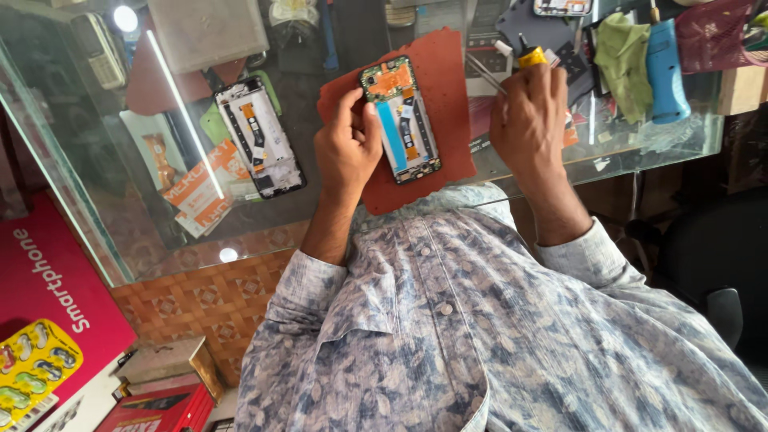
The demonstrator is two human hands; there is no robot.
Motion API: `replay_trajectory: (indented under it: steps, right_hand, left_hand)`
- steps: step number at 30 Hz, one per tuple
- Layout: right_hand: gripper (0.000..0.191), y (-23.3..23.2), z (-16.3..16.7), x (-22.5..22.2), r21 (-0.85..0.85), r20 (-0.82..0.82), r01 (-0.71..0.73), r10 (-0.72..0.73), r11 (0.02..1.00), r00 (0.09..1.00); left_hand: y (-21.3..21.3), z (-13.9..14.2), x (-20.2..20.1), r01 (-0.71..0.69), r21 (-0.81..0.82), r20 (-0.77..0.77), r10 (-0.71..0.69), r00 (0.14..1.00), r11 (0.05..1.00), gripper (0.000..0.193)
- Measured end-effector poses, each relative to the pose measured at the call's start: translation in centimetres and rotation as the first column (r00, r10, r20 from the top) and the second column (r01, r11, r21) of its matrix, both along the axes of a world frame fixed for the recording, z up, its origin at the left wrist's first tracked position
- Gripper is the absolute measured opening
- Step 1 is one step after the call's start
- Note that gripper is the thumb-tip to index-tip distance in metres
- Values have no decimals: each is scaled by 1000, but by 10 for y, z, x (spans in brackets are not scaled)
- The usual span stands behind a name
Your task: The person repairs a disassembled smartphone on a workbench, using tweezers to manipulate internal components and ribbon cables. They carefully align and press parts into place, occasionally rotating the device to access different areas.
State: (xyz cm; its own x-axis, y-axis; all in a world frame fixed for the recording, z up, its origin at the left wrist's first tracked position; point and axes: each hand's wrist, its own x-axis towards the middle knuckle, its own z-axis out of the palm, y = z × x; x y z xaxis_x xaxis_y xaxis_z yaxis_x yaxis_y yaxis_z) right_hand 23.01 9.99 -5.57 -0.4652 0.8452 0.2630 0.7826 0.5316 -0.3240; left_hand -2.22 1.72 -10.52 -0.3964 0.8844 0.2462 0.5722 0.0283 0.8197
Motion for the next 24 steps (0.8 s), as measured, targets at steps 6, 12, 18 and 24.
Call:
replay_trajectory:
  steps: [6,12,18,24]
  right_hand:
    - [19,6,14,0,-271,-237,3,-70,963,969]
    - [22,10,30,24,-600,-753,-478,-250,642,609]
    - [5,12,1,40,-495,-817,-554,-142,669,559]
    - [5,16,-11,16,-399,-519,-406,162,822,839]
  left_hand:
    - [1,2,-2,-33,63,27,31,999,997,13]
    - [-2,8,-5,24,58,233,-37,972,998,16]
    - [-1,10,-2,11,63,282,-29,959,998,16]
    - [4,8,0,-24,116,135,8,991,993,12]
